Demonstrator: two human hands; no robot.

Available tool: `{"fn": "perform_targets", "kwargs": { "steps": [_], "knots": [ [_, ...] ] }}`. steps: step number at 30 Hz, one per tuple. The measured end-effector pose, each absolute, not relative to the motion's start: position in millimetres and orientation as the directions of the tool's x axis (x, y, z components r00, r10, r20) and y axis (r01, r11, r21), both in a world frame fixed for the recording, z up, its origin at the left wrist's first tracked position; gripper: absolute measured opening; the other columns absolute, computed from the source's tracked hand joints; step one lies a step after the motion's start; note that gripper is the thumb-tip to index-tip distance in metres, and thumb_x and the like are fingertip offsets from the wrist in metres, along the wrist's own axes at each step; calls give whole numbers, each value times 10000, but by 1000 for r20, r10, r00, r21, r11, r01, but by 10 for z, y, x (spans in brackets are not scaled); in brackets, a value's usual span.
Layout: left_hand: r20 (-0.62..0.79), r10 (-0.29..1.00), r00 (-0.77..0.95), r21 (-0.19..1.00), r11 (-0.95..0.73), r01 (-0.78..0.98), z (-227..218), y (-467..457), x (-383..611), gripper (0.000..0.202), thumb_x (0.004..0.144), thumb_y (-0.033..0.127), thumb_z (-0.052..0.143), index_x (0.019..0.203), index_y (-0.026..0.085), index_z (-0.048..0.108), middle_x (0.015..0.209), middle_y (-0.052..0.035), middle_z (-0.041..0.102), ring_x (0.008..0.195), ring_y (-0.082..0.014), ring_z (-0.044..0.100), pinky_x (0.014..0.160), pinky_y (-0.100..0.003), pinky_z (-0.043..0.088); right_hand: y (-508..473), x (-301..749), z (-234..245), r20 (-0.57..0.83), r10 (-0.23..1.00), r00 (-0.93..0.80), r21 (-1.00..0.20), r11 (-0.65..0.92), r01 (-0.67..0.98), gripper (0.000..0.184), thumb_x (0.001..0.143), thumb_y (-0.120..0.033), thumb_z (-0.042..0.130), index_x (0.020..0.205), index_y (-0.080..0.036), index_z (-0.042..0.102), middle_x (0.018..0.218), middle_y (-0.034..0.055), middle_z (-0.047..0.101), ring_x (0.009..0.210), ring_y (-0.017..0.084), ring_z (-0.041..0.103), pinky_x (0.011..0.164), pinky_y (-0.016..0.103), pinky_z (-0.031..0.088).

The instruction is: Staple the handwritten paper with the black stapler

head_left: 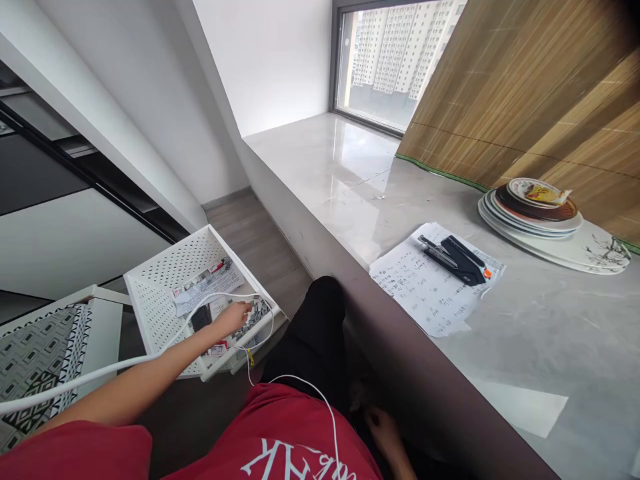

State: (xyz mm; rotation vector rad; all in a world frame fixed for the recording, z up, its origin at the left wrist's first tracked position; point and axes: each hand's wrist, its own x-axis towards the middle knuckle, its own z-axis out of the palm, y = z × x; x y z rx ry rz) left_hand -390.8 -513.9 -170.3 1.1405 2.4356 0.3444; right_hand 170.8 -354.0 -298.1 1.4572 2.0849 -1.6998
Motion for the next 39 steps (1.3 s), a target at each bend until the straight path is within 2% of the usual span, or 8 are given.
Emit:
{"fn": "perform_targets", "kwargs": {
  "steps": [4, 8, 12, 18, 22, 27, 33, 39],
  "knots": [
    [-263, 814, -518, 404, 581, 707, -1998, -5096, -3683, 431, 794, 150, 650, 1213, 213, 732, 1353, -160, 684, 1247, -363, 656, 1032, -434, 511, -3556, 1755, -3008, -573, 611, -546, -726, -69, 685, 394, 759, -521, 501, 714, -212, 743, 835, 119, 807, 903, 344, 767, 798, 384, 521],
    [-223, 772, -595, 388, 630, 673, -2103, -5051, -3779, 459, 876, 197, 600, 1328, 173, 674, 1468, -206, 601, 1357, -416, 567, 1038, -476, 500, -3577, 1797, -3036, -566, 623, -541, -729, -71, 681, 400, 782, -536, 494, 726, -224, 739, 846, 108, 804, 916, 333, 764, 801, 367, 519],
    [-238, 739, -631, 418, 664, 620, -2197, -5023, -3871, 348, 850, 173, 639, 1191, 158, 704, 1378, -210, 643, 1294, -406, 606, 1026, -459, 493, -3583, 1796, -3042, -558, 618, -553, -726, -42, 686, 415, 798, -542, 474, 739, -223, 733, 844, 101, 797, 906, 320, 759, 785, 350, 507],
    [-227, 675, -702, 564, 679, 470, -2270, -5007, -3893, 171, 843, 220, 651, 1001, 171, 696, 1196, -161, 694, 1039, -325, 697, 923, -413, 519, -3578, 1825, -3071, -573, 609, -549, -707, -29, 706, 439, 822, -541, 437, 770, -218, 730, 855, 101, 795, 894, 311, 754, 783, 355, 495],
    [-231, 605, -762, 702, 646, 299, -2227, -4972, -3943, 257, 846, 361, 692, 1032, 184, 693, 1092, -134, 717, 1001, -315, 686, 894, -420, 531, -3569, 1825, -3031, -577, 619, -533, -708, -55, 704, 461, 798, -557, 440, 794, -215, 748, 901, 115, 806, 943, 332, 757, 825, 376, 504],
    [-296, 561, -773, 868, 496, 28, -2122, -5009, -3970, 518, 787, 602, 747, 1082, 185, 663, 950, -95, 671, 967, -284, 657, 713, -331, 518, -3546, 1791, -2943, -583, 624, -520, -718, -97, 689, 455, 764, -572, 466, 761, -215, 749, 886, 125, 809, 934, 352, 755, 830, 400, 512],
    [-381, 618, -687, 922, 308, -234, -1912, -5152, -3907, 437, 752, 541, 849, 859, 197, 601, 1058, -131, 693, 1022, -260, 675, 808, -372, 579, -3539, 1791, -2944, -591, 619, -517, -718, -111, 687, 456, 754, -594, 486, 751, -220, 747, 902, 121, 814, 959, 355, 757, 851, 402, 516],
    [-445, 734, -514, 851, 166, -499, -1773, -5226, -3874, 373, 812, 480, 875, 899, 188, 660, 1191, -164, 734, 958, -238, 682, 858, -410, 594, -3542, 1788, -2940, -596, 619, -512, -711, -111, 694, 440, 758, -577, 481, 737, -217, 733, 872, 114, 804, 937, 345, 755, 845, 392, 527]
  ]
}}
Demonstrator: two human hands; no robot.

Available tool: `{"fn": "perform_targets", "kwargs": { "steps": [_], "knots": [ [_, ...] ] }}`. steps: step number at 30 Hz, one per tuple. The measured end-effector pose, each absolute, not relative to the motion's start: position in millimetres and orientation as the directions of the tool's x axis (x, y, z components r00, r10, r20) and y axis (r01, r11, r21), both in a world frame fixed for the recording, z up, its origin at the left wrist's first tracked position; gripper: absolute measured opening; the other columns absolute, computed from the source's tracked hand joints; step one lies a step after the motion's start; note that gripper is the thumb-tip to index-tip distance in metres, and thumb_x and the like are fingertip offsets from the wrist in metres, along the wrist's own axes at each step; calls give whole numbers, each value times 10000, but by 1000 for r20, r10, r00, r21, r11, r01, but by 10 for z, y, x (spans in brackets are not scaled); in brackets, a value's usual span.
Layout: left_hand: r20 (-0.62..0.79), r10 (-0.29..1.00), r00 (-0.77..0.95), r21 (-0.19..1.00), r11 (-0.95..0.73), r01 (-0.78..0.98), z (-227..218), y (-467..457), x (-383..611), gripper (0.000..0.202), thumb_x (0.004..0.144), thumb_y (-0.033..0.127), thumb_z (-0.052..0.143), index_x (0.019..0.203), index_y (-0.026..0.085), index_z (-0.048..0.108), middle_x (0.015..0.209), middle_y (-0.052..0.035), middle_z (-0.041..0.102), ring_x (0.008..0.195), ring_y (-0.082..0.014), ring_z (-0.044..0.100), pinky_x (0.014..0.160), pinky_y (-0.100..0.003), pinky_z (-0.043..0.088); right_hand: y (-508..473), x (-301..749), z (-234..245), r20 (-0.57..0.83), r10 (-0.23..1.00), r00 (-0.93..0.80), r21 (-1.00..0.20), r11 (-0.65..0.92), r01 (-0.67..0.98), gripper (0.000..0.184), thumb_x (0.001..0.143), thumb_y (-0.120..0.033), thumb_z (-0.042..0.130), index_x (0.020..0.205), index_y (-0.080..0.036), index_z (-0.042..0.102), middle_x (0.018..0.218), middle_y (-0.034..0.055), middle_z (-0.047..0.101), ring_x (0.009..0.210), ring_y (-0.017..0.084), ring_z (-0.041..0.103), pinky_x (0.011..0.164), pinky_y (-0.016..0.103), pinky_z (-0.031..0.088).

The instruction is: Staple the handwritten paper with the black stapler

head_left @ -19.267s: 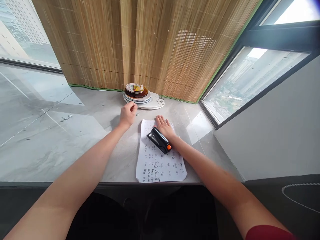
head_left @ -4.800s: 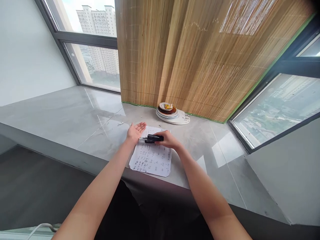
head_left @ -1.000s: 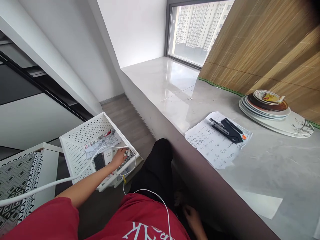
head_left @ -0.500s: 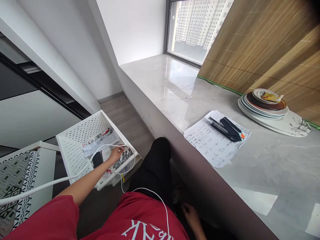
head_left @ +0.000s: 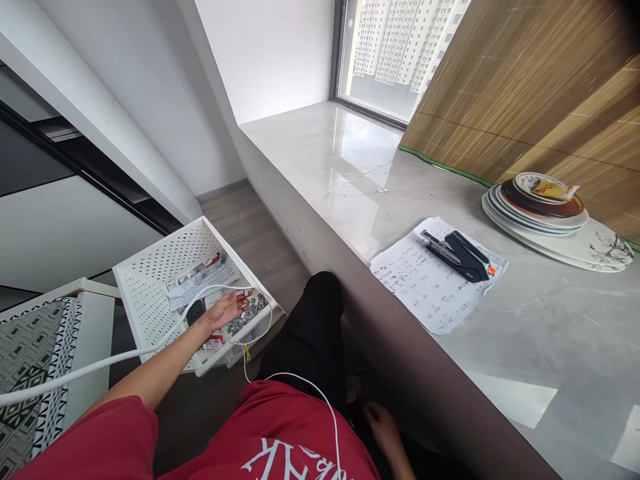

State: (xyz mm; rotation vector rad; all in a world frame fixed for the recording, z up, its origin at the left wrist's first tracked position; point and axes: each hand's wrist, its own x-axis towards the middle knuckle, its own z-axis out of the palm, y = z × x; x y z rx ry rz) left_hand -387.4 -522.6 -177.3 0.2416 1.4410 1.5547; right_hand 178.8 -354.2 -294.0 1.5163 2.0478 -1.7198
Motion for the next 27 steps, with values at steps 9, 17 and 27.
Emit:
{"fn": "perform_targets", "kwargs": {
  "steps": [9, 17, 27],
  "knots": [
    [-502, 650, -571, 851, 255, -458, -1823, -5195, -3883, 261, 889, 400, 775, 1004, 195, 663, 1098, -143, 744, 944, -249, 725, 915, -446, 613, -3540, 1799, -2946, -586, 614, -529, -712, -78, 698, 453, 789, -585, 474, 739, -216, 733, 842, 109, 793, 906, 333, 748, 816, 385, 518],
    [-495, 441, -749, 821, 520, -236, -2000, -5141, -3953, 233, 863, 323, 748, 948, 189, 578, 960, -147, 754, 893, -261, 761, 844, -401, 609, -3537, 1804, -2951, -603, 613, -510, -697, -95, 711, 464, 773, -596, 485, 753, -219, 754, 871, 116, 807, 916, 333, 757, 809, 384, 524],
    [-340, 615, -711, 567, 737, 367, -2052, -5152, -3939, 213, 798, 300, 652, 988, 205, 676, 917, -99, 672, 725, -258, 623, 673, -334, 438, -3551, 1798, -2918, -610, 617, -498, -693, -110, 712, 485, 775, -620, 457, 752, -219, 729, 875, 113, 802, 944, 340, 752, 845, 385, 515]
  ]
}}
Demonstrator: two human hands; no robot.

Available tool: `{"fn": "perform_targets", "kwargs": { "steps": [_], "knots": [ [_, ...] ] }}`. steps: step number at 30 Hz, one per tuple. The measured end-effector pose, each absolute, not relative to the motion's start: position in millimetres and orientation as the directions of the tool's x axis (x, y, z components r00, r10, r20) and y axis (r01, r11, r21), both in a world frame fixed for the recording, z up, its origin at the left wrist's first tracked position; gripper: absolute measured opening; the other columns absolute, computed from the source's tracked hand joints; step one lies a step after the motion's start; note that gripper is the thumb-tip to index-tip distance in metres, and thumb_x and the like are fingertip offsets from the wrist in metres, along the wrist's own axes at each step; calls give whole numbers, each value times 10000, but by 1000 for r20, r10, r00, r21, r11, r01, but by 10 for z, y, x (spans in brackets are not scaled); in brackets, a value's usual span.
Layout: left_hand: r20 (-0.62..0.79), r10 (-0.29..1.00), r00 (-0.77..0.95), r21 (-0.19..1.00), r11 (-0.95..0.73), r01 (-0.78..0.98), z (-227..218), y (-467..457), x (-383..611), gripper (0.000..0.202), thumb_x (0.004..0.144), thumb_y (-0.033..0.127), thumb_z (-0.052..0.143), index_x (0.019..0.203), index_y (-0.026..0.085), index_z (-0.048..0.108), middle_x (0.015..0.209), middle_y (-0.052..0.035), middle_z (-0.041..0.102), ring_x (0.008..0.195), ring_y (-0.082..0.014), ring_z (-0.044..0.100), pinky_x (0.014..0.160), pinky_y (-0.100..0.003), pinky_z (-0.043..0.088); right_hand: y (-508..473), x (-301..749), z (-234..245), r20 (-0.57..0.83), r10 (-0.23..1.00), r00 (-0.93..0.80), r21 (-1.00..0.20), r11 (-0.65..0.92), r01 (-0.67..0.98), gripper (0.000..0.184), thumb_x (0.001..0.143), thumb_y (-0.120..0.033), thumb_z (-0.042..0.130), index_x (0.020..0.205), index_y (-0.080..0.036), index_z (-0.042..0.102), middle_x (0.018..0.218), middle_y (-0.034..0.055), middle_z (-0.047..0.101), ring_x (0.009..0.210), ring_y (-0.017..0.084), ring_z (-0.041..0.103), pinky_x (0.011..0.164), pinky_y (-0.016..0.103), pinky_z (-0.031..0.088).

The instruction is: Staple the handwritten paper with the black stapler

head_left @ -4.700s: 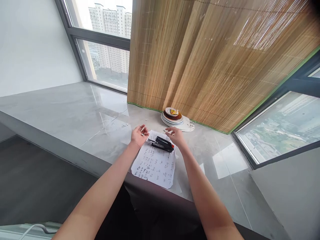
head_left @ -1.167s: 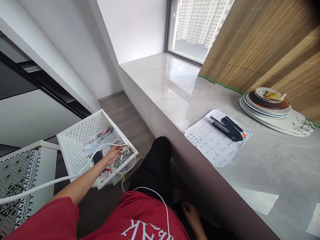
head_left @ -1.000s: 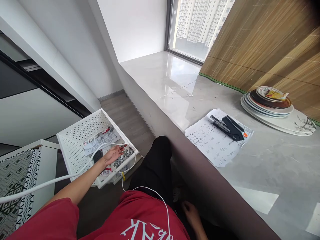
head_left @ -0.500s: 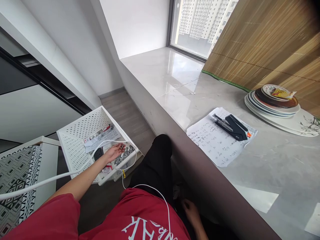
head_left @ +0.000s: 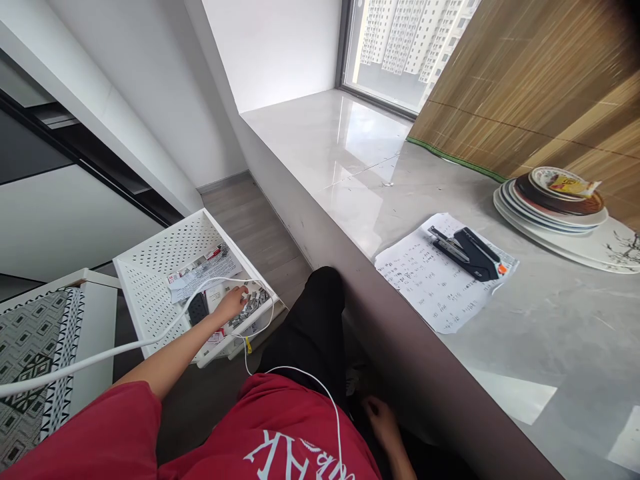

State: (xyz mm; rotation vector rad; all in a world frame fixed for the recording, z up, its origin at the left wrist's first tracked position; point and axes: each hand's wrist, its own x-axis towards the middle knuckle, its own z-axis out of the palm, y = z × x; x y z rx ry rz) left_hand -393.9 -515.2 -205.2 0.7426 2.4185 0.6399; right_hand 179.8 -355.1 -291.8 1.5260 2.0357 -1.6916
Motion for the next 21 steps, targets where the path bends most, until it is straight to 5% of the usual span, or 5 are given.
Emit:
{"fn": "perform_targets", "kwargs": {
  "steps": [6, 15, 21],
  "knots": [
    [-331, 714, -617, 474, 692, 545, -2092, -5171, -3877, 348, 809, 296, 638, 1133, 197, 716, 1086, -135, 664, 778, -283, 650, 704, -348, 451, -3549, 1792, -2897, -608, 616, -500, -705, -130, 697, 464, 771, -618, 495, 737, -215, 722, 851, 108, 791, 931, 357, 743, 820, 394, 514],
    [-271, 732, -625, 473, 667, 576, -2136, -5210, -3928, 49, 829, 217, 614, 876, 210, 603, 964, -78, 581, 759, -255, 598, 773, -361, 462, -3541, 1790, -2928, -602, 627, -495, -711, -138, 690, 433, 738, -610, 540, 703, -214, 711, 829, 107, 781, 927, 371, 732, 851, 413, 521],
    [-196, 692, -695, 564, 659, 497, -2031, -5152, -3840, 156, 866, 331, 591, 790, 238, 492, 917, -71, 561, 816, -260, 588, 816, -377, 473, -3516, 1769, -2879, -603, 620, -502, -709, -127, 694, 414, 736, -595, 524, 689, -225, 704, 828, 90, 787, 931, 364, 742, 828, 403, 520]
  ]
}}
